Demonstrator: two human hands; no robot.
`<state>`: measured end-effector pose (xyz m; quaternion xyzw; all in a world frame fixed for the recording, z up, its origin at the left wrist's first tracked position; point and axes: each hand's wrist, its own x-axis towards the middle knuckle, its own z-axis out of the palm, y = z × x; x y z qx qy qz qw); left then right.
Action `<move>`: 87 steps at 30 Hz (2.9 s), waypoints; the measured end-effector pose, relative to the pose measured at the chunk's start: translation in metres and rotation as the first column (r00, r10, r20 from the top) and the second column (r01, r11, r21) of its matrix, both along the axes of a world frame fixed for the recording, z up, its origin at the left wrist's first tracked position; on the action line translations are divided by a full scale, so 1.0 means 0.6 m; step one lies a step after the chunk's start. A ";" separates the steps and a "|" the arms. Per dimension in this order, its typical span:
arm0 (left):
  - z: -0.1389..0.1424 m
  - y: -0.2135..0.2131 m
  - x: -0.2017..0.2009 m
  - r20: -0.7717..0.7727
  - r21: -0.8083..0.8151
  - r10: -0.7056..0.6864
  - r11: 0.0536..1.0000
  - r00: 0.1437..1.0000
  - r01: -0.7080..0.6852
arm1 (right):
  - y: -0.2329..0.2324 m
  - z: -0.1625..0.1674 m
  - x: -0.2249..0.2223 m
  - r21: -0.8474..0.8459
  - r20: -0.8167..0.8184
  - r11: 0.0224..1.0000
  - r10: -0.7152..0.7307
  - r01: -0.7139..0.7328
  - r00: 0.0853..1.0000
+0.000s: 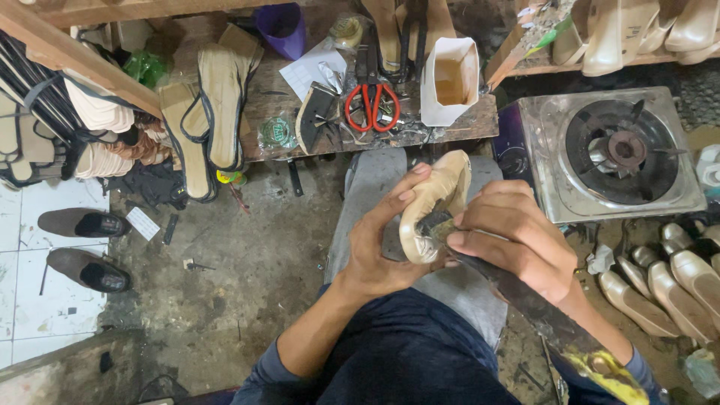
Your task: The person sits on the floor and uses a brush to apply glue to the inner seam of a beige shoe last. They repeatedly dip the brush into a container of glue and spread it along the seam, then place the finished last on a nearby shelf and pick up another to continue.
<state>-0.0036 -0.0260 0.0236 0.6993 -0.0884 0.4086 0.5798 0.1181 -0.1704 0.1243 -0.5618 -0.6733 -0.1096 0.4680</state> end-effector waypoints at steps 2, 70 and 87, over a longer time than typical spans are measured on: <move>0.001 0.000 -0.003 -0.008 -0.012 -0.016 1.000 1.000 0.016 | -0.003 0.002 0.001 -0.013 0.007 1.000 0.011 -0.011 1.000; 0.015 -0.010 -0.017 -0.202 -0.077 -0.150 0.988 0.968 0.137 | -0.034 -0.004 0.022 -0.198 -0.349 0.973 0.044 -0.119 0.936; 0.016 -0.007 -0.018 -0.213 -0.028 -0.156 0.988 0.965 0.154 | -0.038 -0.006 0.009 -0.364 -0.747 0.928 -0.239 -0.081 0.621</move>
